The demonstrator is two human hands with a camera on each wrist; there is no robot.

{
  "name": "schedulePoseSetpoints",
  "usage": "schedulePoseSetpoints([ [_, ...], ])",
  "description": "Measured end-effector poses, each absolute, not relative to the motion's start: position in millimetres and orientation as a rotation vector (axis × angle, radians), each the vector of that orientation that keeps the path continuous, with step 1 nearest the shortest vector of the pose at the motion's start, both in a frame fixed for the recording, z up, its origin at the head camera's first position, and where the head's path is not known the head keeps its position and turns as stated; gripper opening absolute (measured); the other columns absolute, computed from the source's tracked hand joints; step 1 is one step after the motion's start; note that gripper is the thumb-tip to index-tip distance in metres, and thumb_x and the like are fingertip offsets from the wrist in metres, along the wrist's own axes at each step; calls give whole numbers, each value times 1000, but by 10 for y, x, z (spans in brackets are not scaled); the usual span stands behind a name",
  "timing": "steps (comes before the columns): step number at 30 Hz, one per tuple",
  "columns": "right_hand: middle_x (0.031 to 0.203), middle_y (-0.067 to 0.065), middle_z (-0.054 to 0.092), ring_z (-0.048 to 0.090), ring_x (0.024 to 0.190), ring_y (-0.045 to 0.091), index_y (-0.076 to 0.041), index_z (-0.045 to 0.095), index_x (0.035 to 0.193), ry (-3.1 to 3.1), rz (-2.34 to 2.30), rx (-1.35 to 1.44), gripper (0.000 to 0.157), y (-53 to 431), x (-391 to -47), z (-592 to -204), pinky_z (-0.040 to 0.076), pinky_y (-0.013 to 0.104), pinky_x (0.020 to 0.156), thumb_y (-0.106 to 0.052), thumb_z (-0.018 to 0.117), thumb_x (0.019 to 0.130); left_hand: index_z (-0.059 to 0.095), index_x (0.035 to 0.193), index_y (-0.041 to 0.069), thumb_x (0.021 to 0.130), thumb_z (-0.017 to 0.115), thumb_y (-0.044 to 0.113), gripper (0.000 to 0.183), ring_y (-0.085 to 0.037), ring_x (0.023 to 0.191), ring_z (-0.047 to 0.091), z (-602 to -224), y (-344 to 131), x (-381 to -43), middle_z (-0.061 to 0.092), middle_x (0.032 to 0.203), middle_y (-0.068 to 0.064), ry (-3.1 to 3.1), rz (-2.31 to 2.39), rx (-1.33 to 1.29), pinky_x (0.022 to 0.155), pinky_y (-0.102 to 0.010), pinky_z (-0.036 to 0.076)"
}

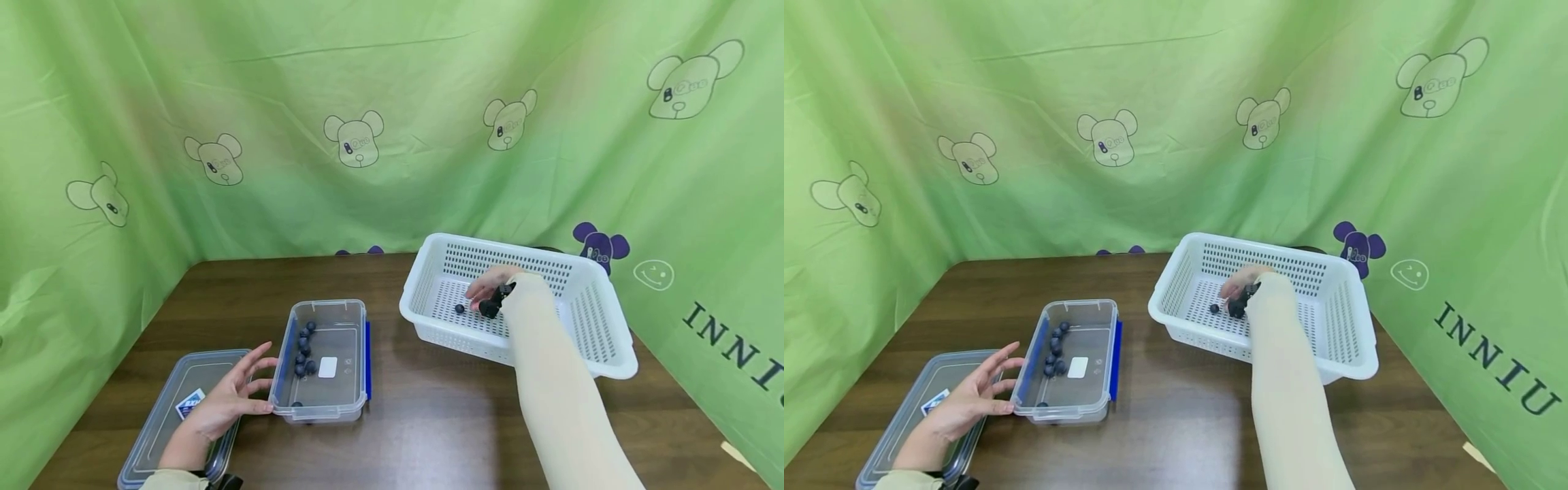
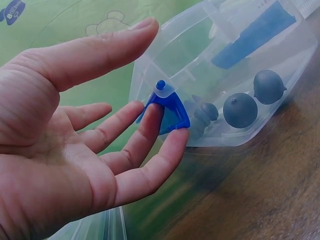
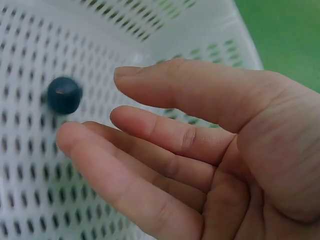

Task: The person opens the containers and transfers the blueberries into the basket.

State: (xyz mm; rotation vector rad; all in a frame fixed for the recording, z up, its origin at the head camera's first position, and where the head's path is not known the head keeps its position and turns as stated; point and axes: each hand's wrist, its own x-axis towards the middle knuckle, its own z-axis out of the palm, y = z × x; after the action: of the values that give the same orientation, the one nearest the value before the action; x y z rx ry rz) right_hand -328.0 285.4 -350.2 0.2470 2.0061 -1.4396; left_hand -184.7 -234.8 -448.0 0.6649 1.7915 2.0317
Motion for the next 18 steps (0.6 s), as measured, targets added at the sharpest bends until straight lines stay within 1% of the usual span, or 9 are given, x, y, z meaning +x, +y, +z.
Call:
schedulePoseSetpoints([
  [2,100,24,71,71,76,16,13,54,118,1975,-1505,282,29,2857,-3432,-3551,56,25,75,1,62,92,39,146,41,84,68,-8,84,-17,113,58,-4484,-2347,-1849,43,135,4,1783,2035,669,79,-34,56],
  [5,91,22,71,72,72,17,12,55,114,1988,-1535,231,23,2805,-3575,-3527,56,24,75,2,61,94,39,146,41,84,68,-8,85,-17,113,58,-4489,-2346,-1849,43,135,4,1779,2039,673,79,-33,56],
  [7,88,19,71,71,72,18,9,54,112,1998,-1556,218,19,2718,-3597,-3433,57,25,75,3,59,95,39,146,41,84,69,-8,85,-18,113,58,-4488,-2344,-1848,43,135,4,1778,2040,674,79,-33,56],
  [9,84,17,71,71,73,20,10,55,109,2014,-1563,156,16,2644,-3603,-3330,57,27,76,3,58,95,38,146,41,85,69,-8,85,-18,113,58,-4486,-2345,-1847,43,135,4,1780,2038,674,79,-33,56],
  [10,84,18,71,72,75,21,12,54,111,2026,-1569,129,19,2608,-3604,-3285,57,28,77,4,59,95,38,146,41,85,69,-8,85,-18,113,58,-4485,-2346,-1847,43,135,4,1780,2037,675,79,-33,56],
  [12,85,18,71,72,76,23,10,54,108,2043,-1575,82,16,2529,-3615,-3197,57,32,80,3,59,94,39,146,41,85,69,-8,85,-17,113,58,-4482,-2348,-1847,44,135,4,1782,2036,674,79,-33,56],
  [17,84,18,70,71,77,24,9,53,109,2082,-1559,-53,17,2290,-3588,-2980,57,37,83,3,59,95,39,146,41,85,69,-8,84,-17,112,58,-4485,-2355,-1850,44,135,5,1781,2037,680,79,-33,56],
  [18,85,18,70,71,77,24,11,53,111,2087,-1549,-89,19,2236,-3576,-2942,56,39,84,3,59,95,39,146,41,85,69,-8,84,-17,112,58,-4487,-2357,-1850,44,135,5,1779,2037,682,79,-33,56],
])
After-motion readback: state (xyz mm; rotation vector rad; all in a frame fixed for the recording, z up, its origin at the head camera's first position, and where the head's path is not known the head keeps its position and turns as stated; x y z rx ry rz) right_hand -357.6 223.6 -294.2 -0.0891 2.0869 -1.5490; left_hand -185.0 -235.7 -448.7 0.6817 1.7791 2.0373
